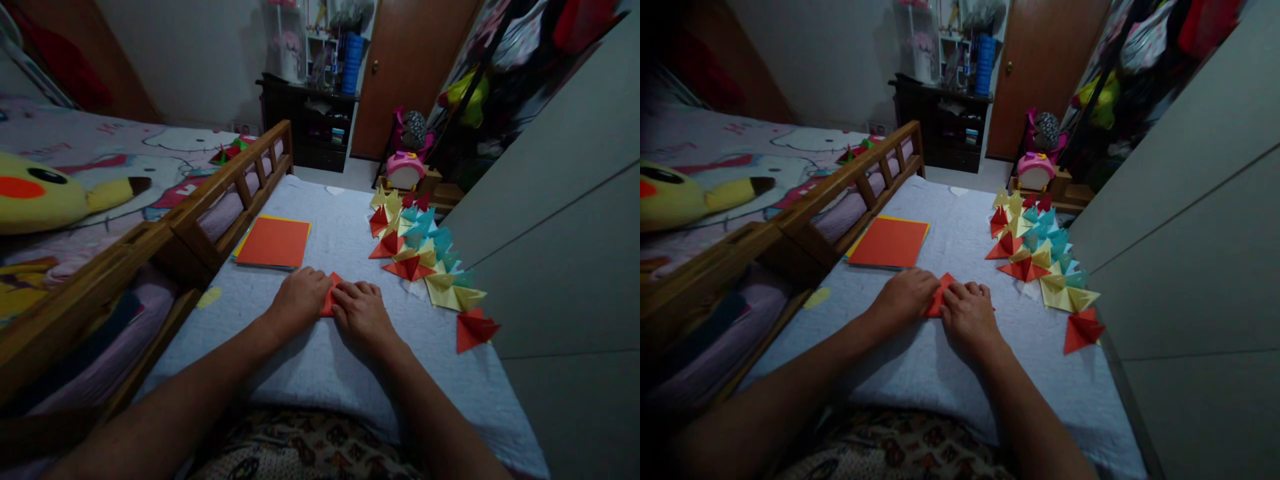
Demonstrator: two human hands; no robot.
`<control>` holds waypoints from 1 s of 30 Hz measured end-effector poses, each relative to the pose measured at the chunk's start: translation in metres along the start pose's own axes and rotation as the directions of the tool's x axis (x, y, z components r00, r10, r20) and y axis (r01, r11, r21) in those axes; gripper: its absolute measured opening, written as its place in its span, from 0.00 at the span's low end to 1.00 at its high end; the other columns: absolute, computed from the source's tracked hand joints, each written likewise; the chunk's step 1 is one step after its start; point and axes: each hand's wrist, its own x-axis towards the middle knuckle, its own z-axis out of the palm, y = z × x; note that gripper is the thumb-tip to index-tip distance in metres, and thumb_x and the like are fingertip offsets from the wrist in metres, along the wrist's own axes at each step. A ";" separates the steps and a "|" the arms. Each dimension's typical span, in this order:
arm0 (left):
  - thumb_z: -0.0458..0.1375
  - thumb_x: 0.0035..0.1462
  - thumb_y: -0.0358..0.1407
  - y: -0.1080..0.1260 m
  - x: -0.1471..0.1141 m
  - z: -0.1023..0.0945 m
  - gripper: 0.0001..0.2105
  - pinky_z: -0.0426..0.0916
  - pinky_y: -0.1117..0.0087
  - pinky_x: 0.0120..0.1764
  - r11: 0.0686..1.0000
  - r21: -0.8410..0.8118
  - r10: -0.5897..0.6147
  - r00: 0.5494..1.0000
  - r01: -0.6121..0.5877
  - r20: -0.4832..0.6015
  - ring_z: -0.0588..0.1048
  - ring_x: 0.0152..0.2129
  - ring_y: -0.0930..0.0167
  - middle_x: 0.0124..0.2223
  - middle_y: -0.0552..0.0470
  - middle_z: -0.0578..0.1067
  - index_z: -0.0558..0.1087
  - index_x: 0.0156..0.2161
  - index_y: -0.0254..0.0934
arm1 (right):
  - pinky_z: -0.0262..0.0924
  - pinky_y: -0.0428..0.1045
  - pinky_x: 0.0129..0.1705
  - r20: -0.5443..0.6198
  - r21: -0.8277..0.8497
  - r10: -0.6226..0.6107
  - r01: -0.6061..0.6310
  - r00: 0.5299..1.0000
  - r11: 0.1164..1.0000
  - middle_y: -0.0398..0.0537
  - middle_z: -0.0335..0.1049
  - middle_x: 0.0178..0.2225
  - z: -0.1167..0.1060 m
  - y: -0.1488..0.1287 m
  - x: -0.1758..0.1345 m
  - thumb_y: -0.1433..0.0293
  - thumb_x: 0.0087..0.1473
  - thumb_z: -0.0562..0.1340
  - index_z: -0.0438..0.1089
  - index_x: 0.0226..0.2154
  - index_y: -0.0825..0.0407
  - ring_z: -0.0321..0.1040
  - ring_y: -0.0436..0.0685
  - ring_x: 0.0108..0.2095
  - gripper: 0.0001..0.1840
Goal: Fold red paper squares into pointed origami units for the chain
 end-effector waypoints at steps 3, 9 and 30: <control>0.55 0.66 0.33 0.005 -0.021 0.008 0.07 0.69 0.62 0.46 0.989 -0.105 0.107 0.994 -0.105 0.010 0.75 0.41 0.64 0.44 0.48 0.78 0.74 0.43 0.36 | 0.49 0.56 0.51 0.004 -0.004 0.008 -0.008 1.000 1.000 0.45 0.74 0.52 0.001 0.000 0.000 0.66 0.65 0.57 0.74 0.46 0.46 0.63 0.59 0.48 0.11; 0.54 0.67 0.38 -0.005 -0.043 0.027 0.18 0.65 0.60 0.57 0.968 -0.059 0.243 0.969 -0.245 -0.036 0.70 0.57 0.61 0.60 0.42 0.72 0.69 0.58 0.32 | 0.48 0.57 0.51 0.028 -0.008 0.014 -0.014 1.000 1.000 0.46 0.72 0.54 0.000 0.001 -0.001 0.70 0.64 0.57 0.73 0.48 0.46 0.63 0.59 0.49 0.14; 0.54 0.66 0.35 -0.050 -0.115 0.022 0.14 0.71 0.55 0.51 0.984 0.028 0.176 0.976 -0.174 -0.131 0.74 0.54 0.59 0.56 0.43 0.77 0.75 0.53 0.36 | 0.41 0.62 0.58 0.053 0.024 0.087 -0.088 0.995 0.996 0.53 0.75 0.51 -0.004 -0.004 -0.001 0.74 0.61 0.53 0.66 0.51 0.50 0.65 0.62 0.49 0.17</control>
